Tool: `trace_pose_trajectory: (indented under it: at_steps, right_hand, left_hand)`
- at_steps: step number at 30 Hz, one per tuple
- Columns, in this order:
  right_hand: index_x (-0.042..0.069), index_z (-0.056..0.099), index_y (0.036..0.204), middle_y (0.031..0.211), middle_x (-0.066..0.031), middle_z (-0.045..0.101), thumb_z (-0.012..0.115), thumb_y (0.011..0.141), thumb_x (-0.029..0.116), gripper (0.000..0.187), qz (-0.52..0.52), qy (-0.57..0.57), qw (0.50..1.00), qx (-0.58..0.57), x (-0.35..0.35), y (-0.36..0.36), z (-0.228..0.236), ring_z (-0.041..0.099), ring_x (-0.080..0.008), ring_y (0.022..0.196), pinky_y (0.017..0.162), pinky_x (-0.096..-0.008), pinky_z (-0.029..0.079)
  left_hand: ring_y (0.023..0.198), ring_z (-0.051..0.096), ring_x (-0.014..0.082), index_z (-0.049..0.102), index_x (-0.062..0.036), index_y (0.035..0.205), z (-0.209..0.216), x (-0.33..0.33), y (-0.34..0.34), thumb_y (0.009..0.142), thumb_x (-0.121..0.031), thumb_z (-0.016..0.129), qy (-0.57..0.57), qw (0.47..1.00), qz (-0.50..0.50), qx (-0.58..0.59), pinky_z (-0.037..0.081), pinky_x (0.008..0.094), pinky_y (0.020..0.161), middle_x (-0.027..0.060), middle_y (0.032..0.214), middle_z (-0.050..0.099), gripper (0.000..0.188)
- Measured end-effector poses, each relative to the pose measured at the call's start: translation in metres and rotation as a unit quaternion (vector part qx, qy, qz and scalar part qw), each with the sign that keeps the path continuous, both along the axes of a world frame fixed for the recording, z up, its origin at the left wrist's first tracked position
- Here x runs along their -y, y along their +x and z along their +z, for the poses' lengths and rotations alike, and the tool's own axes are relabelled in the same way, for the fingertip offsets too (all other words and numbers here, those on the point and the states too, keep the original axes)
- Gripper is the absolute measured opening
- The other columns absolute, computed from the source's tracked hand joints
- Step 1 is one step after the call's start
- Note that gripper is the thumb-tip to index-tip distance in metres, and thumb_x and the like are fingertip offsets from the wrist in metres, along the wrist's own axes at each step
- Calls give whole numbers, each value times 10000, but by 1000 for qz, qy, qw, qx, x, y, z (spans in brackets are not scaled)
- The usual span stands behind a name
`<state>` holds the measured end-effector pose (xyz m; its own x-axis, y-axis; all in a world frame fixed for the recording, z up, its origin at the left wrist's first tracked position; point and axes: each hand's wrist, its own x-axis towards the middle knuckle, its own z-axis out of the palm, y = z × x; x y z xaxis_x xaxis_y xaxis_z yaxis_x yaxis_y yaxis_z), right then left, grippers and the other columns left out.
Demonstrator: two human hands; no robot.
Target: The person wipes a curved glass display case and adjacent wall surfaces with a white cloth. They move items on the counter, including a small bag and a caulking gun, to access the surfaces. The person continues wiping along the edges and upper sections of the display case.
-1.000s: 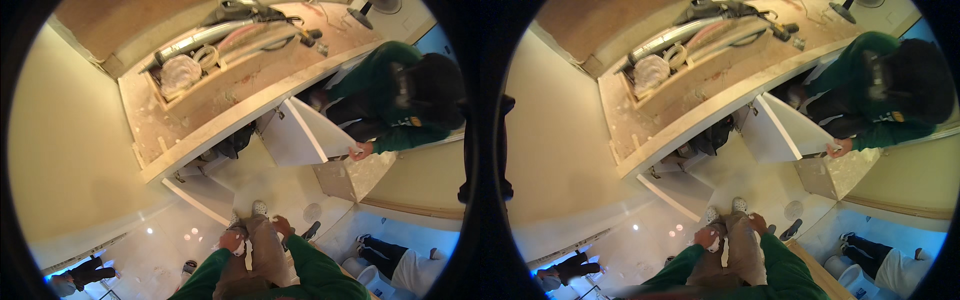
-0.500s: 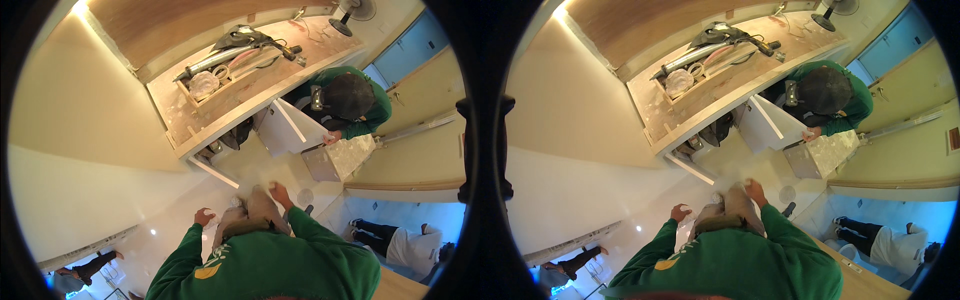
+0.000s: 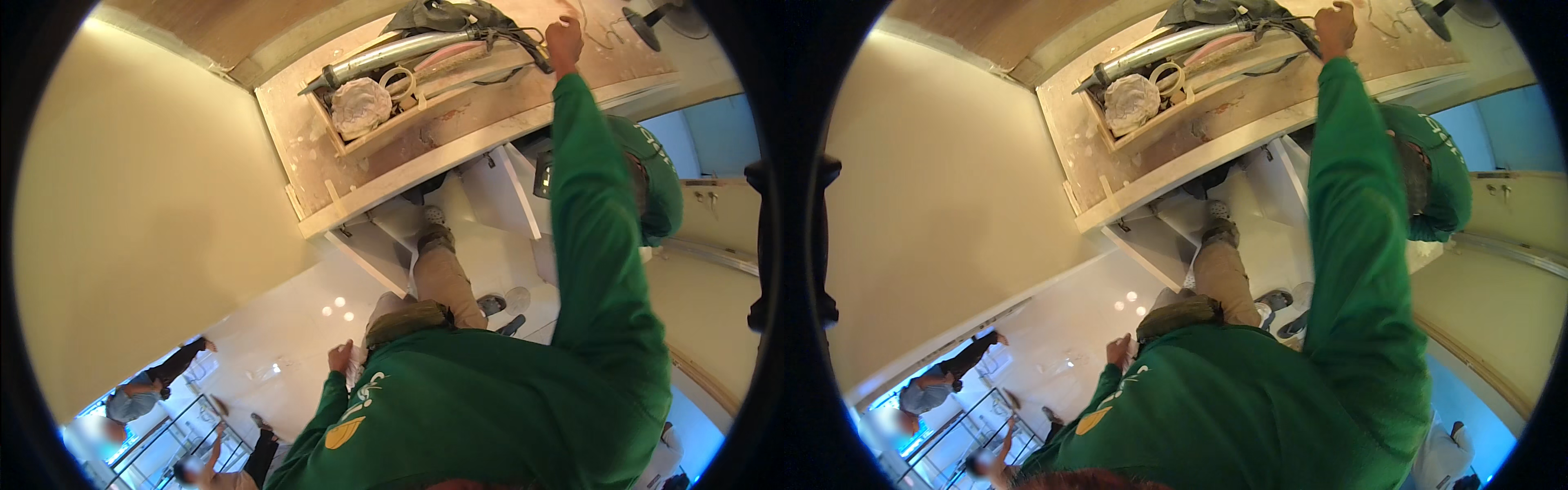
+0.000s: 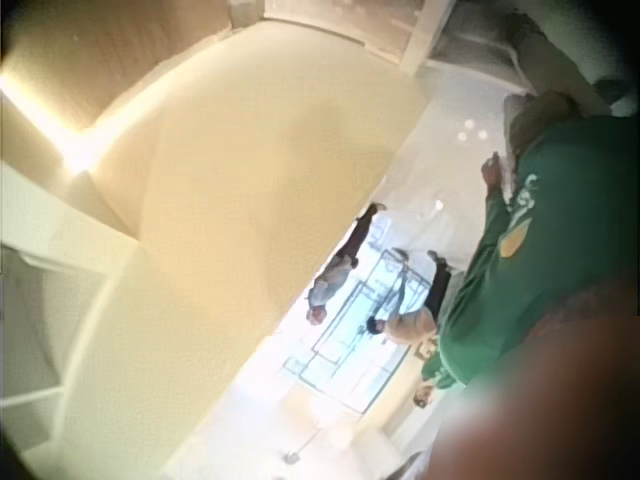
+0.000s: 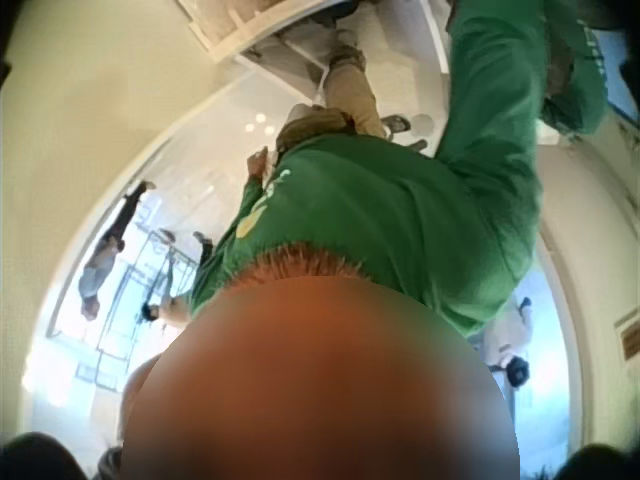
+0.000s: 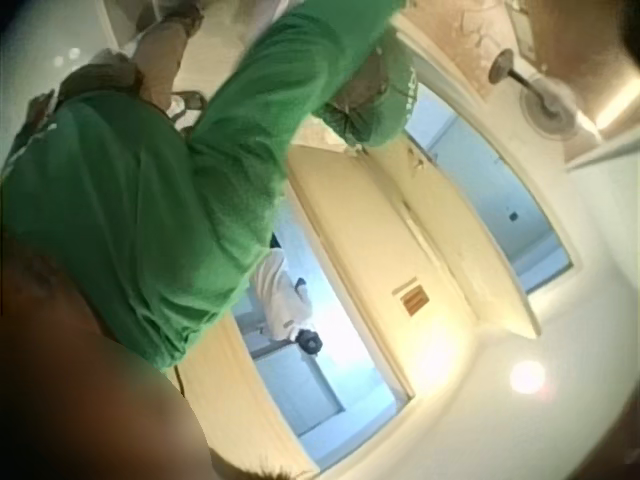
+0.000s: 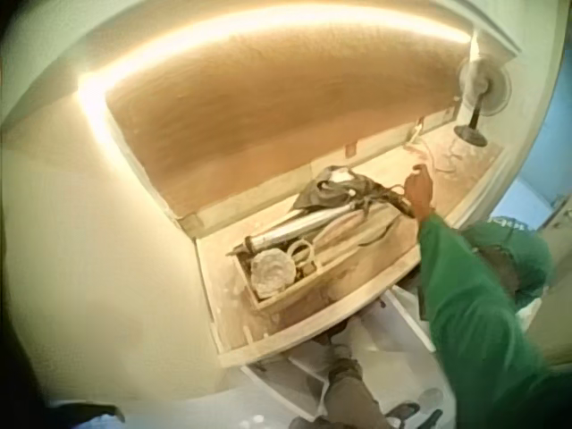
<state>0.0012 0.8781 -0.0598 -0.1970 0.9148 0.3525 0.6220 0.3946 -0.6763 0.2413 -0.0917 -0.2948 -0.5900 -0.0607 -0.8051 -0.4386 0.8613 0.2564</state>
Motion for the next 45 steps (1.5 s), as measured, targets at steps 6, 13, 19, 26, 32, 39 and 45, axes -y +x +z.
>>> trace_pose_trajectory:
  at_steps: [6,13,19,26,32,39,45]
  right_hand:
    - [265,637,1499,1398,-117,742,608,1009,215,493,140,-8,926,351,-170,0,-81,665,-391,1329,1086,-576,528]
    - [278,577,1532,1398,-83,706,641,1030,178,516,299,129,758,565,-198,17,-120,629,-317,1340,1117,-507,503]
    - [230,619,1465,1325,-95,711,783,895,160,598,288,164,705,627,-179,6,-102,636,-294,1317,1088,-445,522]
    - [150,785,1111,1146,-128,793,846,743,152,373,278,157,702,636,-161,-20,-19,749,-341,1150,977,-478,588]
    - [106,786,1103,1107,-169,798,809,821,348,373,109,134,808,564,-86,28,43,766,-384,1104,926,-527,607]
    - [53,780,1196,1114,-201,814,887,803,472,584,35,-2,944,328,149,180,86,790,-367,1076,896,-512,611]
    - [65,739,1177,950,6,766,953,771,152,466,175,-471,848,-170,412,309,-28,668,-78,793,659,-258,502]
  left_hand:
    - [911,764,408,794,4,934,56,-30,34,999,-480,674,-64,982,-174,19,553,529,802,218,923,800,502]
    - [958,765,428,822,-47,1041,75,-56,34,1000,-391,622,-77,984,-137,82,574,532,855,240,999,794,400]
    - [1012,787,403,831,24,1148,94,-76,25,973,-440,739,-65,997,-9,48,612,459,897,270,1079,810,504]
    - [1050,778,432,834,6,1117,53,-76,14,973,-532,710,-44,994,-90,41,596,481,939,279,1071,801,570]
    - [1111,758,444,838,-54,1147,2,-57,-5,959,-591,684,-50,987,-139,66,585,516,986,246,1136,798,589]
    - [1125,746,448,817,-116,1181,-23,-36,-64,966,-547,686,-8,964,-266,21,594,527,982,216,1174,790,499]
    - [1067,763,436,813,-120,1129,-5,-67,-105,977,-541,696,-46,912,-408,-1,604,532,946,181,1098,815,463]
